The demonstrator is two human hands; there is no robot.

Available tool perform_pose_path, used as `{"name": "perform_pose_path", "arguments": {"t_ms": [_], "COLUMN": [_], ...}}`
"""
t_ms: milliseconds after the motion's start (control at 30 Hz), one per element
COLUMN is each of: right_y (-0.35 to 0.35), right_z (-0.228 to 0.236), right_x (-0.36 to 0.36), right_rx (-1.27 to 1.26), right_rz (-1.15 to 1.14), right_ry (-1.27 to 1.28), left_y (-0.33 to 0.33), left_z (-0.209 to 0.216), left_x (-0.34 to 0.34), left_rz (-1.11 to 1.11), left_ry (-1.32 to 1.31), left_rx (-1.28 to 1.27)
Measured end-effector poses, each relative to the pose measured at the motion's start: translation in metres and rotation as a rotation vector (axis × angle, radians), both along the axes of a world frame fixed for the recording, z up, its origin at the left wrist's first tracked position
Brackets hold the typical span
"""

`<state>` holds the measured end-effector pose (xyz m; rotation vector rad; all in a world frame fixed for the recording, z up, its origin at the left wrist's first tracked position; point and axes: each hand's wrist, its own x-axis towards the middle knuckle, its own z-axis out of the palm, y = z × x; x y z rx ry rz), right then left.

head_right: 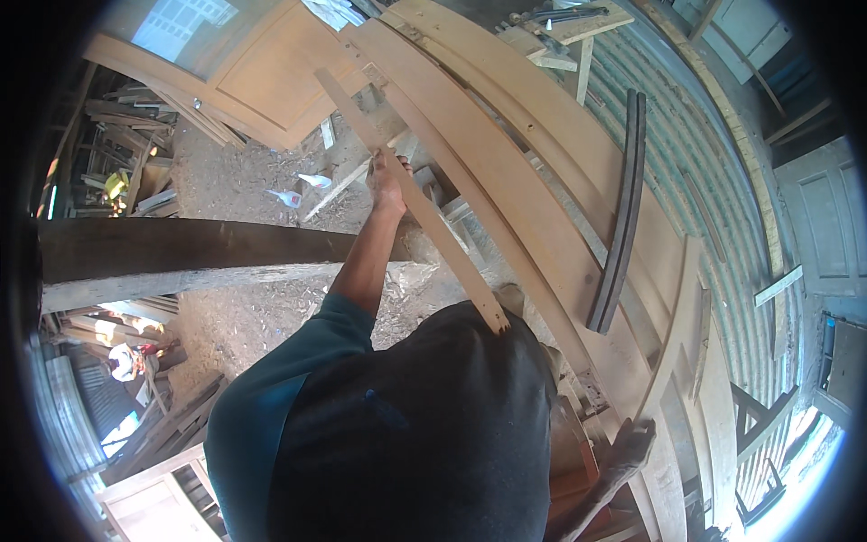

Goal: The person applies glue to wooden planks, spreads it with a putty knife, and then selects and handles various thin wooden strips from a pile in a workshop.

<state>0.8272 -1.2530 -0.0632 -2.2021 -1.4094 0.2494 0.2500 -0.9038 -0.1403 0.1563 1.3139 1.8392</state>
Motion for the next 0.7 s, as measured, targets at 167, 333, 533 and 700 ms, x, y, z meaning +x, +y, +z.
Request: {"name": "perform_pose_path", "arguments": {"t_ms": [167, 333, 533, 700], "right_y": [-0.004, -0.01, -0.009, -0.003], "right_z": [-0.003, -0.012, -0.014, 0.002], "right_x": [-0.002, 0.005, 0.001, -0.009], "right_rx": [-0.037, 0.011, -0.072, -0.228], "right_rz": [-0.033, -0.025, -0.07, -0.173], "right_ry": [0.038, 0.007, 0.022, 0.097], "left_y": [-0.001, 0.005, 0.01, 0.011], "left_z": [0.011, -0.004, -0.006, 0.003], "left_x": [0.012, 0.0, 0.001, 0.011], "left_rz": [0.067, -0.001, 0.009, -0.028], "left_ry": [0.065, -0.059, 0.001, 0.026], "left_rx": [-0.026, -0.125, -0.08, -0.127]}}
